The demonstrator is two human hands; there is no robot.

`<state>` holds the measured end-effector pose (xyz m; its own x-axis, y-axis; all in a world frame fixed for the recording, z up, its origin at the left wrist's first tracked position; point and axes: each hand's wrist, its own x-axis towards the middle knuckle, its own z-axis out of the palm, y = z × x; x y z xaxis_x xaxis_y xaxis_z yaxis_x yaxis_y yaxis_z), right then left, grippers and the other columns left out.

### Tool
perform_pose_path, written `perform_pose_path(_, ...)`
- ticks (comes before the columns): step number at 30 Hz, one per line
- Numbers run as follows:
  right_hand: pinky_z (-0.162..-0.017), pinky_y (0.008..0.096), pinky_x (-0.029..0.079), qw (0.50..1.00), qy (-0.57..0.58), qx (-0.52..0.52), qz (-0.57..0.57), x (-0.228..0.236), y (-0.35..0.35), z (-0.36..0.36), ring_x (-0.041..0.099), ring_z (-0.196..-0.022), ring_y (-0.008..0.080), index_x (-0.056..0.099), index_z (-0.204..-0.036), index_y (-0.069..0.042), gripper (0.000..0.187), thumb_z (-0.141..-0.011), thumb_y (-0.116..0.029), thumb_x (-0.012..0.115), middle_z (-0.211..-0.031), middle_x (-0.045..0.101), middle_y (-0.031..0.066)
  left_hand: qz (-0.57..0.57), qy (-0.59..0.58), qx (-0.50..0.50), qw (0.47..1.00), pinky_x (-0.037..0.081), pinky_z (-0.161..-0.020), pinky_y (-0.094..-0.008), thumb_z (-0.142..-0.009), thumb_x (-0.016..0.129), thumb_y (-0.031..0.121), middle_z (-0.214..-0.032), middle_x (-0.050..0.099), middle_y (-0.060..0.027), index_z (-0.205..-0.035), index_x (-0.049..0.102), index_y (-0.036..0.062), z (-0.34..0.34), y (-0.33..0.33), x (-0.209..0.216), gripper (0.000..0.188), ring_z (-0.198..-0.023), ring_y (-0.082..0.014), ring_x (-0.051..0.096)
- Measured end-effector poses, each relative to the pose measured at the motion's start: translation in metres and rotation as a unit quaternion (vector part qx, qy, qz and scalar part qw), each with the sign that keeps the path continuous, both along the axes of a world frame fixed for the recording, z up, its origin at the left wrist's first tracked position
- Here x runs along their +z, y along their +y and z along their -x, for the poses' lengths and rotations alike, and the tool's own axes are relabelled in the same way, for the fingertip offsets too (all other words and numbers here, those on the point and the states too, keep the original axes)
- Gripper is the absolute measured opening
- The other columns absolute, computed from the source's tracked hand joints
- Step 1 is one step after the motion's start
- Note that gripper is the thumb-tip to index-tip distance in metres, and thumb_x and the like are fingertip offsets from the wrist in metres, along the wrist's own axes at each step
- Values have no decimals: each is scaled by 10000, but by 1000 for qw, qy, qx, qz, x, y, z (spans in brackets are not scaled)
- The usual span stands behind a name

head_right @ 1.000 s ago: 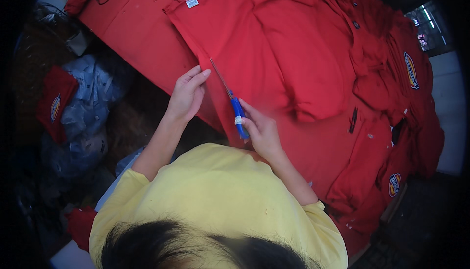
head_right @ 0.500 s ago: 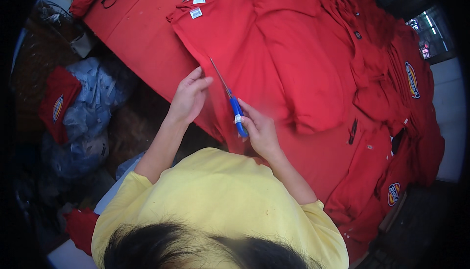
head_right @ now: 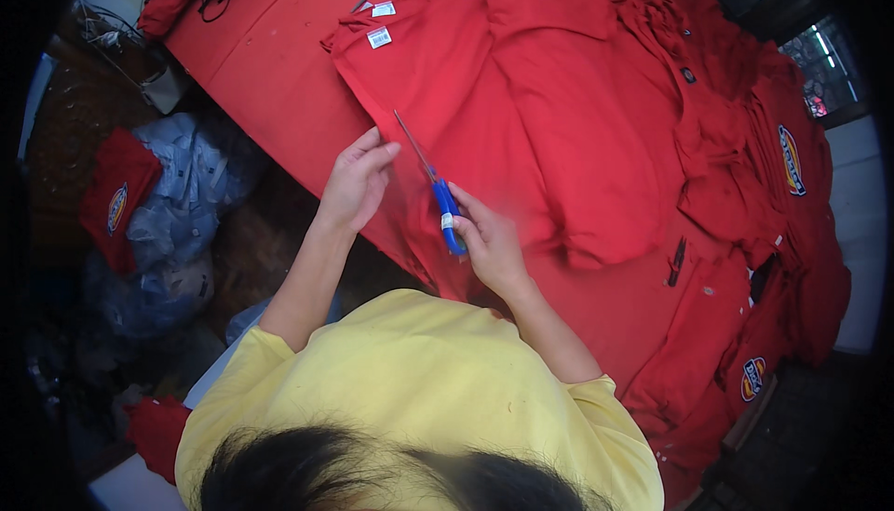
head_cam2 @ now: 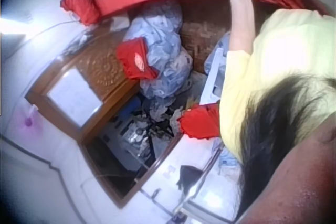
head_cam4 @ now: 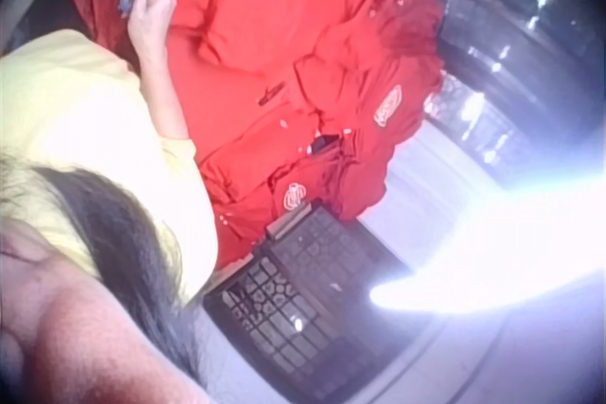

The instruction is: The person uses shears to cut loose threads and small remnants from a stack of red garments on a table.

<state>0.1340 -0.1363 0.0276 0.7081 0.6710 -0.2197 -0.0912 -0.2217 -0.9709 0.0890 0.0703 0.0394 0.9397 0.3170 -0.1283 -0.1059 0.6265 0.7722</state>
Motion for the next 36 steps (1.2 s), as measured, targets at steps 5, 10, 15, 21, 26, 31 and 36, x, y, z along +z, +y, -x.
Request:
perform_pose_path(5,-623,210,488,983,-165,3,-82,-18,11,0,583,-721,69,450,-1347,-67,473,-891,-99,570,-977,640,64,-8,3,1,1000,408,-941,-300,-844,553,-33,-1184,579,-75,-1285,473,14,-5,10,3,451,-1085,-150,544)
perform_pose_path(10,-579,207,470,993,-98,14,-66,-9,21,-11,561,-691,64,458,-1343,-72,461,-895,-108,562,-990,633,54,-29,13,-7,999,443,-892,-306,-858,540,-33,-1130,592,-75,-1281,474,18,-4,12,4,431,-1025,-152,566)
perform_pose_path(15,-509,199,443,999,-13,15,-50,-5,22,-15,534,-640,54,465,-1338,-72,442,-905,-109,546,-935,620,38,-31,12,-8,999,459,-847,-299,-863,536,-33,-1106,596,-69,-1296,457,22,-6,12,7,444,-985,-143,576)
perform_pose_path(21,-681,232,492,999,8,34,-36,-3,20,-18,584,-801,90,445,-1339,-26,461,-903,-113,568,-1019,618,70,-41,26,-13,999,443,-869,-295,-842,555,-43,-1133,586,-57,-1322,431,44,-6,15,2,503,-1013,-141,565)
perform_pose_path(26,-953,307,421,996,-33,46,-64,-2,25,-20,549,-1078,153,415,-1339,30,505,-893,-119,599,-1181,584,119,-53,29,-32,998,415,-923,-290,-805,593,-62,-1215,549,-52,-1374,369,64,-6,18,-3,624,-1088,-141,532)
perform_pose_path(31,-706,233,493,997,-6,44,-62,-8,30,-30,581,-832,94,437,-1338,-8,463,-911,-131,567,-1017,600,59,-75,16,-42,996,395,-977,-301,-798,589,-70,-1260,519,-72,-1391,350,56,-6,20,-3,652,-1129,-156,502)
perform_pose_path(36,-546,195,460,995,67,45,-60,-9,31,-30,540,-687,51,446,-1340,-33,445,-921,-139,548,-918,577,24,-18,-1,-11,1000,394,-979,-304,-827,560,-57,-1274,521,-75,-1356,400,40,-16,30,-9,561,-1155,-163,504)
